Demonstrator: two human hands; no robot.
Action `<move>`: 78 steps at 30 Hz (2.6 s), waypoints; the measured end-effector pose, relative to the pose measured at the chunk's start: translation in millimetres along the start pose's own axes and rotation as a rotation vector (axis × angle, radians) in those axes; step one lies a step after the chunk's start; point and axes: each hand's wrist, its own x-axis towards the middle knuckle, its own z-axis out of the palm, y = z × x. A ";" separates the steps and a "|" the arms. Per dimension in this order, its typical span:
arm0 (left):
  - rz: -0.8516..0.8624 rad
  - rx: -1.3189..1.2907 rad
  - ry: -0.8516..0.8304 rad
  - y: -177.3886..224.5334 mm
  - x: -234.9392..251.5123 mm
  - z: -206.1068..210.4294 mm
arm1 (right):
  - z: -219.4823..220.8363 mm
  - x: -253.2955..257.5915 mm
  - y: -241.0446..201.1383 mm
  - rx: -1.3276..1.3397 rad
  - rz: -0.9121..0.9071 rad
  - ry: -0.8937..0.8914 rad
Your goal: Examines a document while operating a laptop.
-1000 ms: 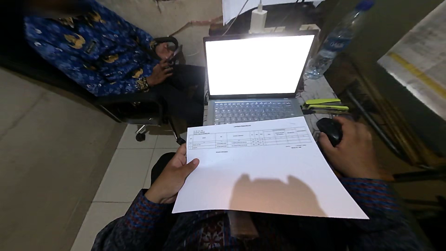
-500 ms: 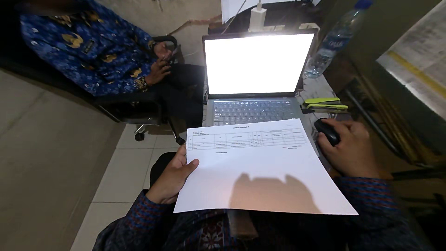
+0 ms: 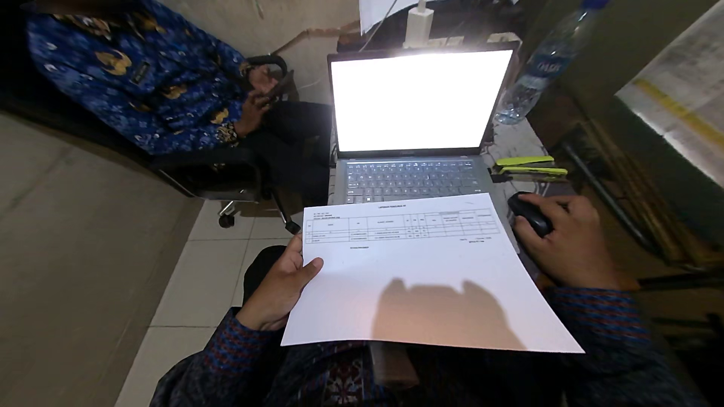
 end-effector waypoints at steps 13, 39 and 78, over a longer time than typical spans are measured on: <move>0.006 -0.007 -0.047 2.3 -1.6 3.9 | -6.2 -1.9 -6.2 0.034 0.032 0.022; 0.028 -0.039 -0.095 -4.6 -1.4 4.4 | -5.6 0.2 -6.2 -0.013 0.044 -0.026; 0.033 -0.027 -0.080 -6.2 -1.1 4.5 | -4.6 2.0 -5.1 -0.015 0.058 -0.013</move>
